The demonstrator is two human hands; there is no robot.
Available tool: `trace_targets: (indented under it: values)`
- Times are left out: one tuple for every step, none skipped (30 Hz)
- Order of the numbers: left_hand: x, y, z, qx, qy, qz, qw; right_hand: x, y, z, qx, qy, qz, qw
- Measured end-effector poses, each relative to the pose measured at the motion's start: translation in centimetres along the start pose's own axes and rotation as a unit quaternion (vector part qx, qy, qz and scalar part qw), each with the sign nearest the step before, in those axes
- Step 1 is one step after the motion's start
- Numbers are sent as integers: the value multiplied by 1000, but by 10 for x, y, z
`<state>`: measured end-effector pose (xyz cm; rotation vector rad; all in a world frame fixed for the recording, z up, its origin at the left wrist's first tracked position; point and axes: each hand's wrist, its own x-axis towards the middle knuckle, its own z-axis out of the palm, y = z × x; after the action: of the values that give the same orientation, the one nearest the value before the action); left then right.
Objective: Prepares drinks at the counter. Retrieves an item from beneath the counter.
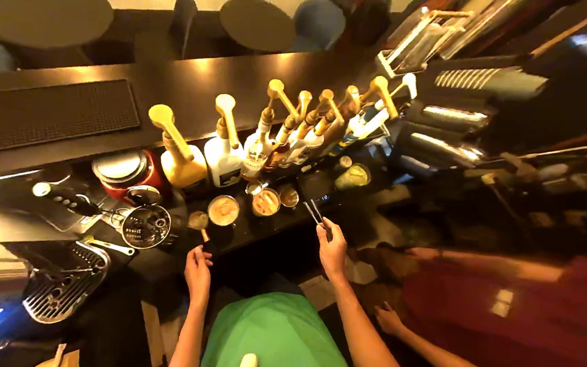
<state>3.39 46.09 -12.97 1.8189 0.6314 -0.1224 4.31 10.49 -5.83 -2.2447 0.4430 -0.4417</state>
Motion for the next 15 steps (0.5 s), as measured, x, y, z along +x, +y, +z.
trace_targets:
  values:
    - [-11, -3, 1, 8, 18, 6, 1000, 13, 8, 2, -9, 7, -4, 1000]
    - [-22, -7, 2, 18, 37, 12, 999, 26, 16, 4, -20, 10, -10, 1000]
    - [-35, -13, 4, 27, 54, 16, 998, 39, 23, 7, -30, 11, -19, 999]
    - [-48, -19, 6, 35, 66, 17, 997, 52, 31, 11, -38, 9, -23, 999]
    - [-60, -26, 10, 40, 74, 14, 996, 65, 40, 16, -44, 8, -25, 999]
    - [-72, -35, 15, 45, 79, 7, 996, 78, 49, 21, -50, 1, -21, 999]
    - [-84, -46, 19, 52, 77, -4, 996, 88, 58, 27, -55, -5, -18, 998]
    - [-94, -60, 24, 60, 68, -20, 996, 98, 68, 34, -59, -11, -18, 998]
    - [-104, -76, 29, 67, 57, -39, 995, 108, 76, 40, -64, -17, -20, 998]
    - [-114, -92, 33, 71, 47, -60, 995, 116, 83, 46, -74, -27, -23, 997]
    - [-125, -108, 37, 73, 40, -82, 993, 124, 91, 51, -92, -37, -29, 995]
    - [-138, -122, 41, 72, 32, -106, 991, 130, 96, 54, -107, -42, -38, 993]
    - [-151, -134, 46, 65, 22, -133, 989, 134, 99, 53, -122, -45, -44, 991]
    - [-166, -143, 53, 54, 13, -163, 985, 138, 97, 45, -136, -50, -45, 988]
    - [-182, -147, 58, 38, 10, -198, 979, 138, 90, 36, -153, -59, -46, 985]
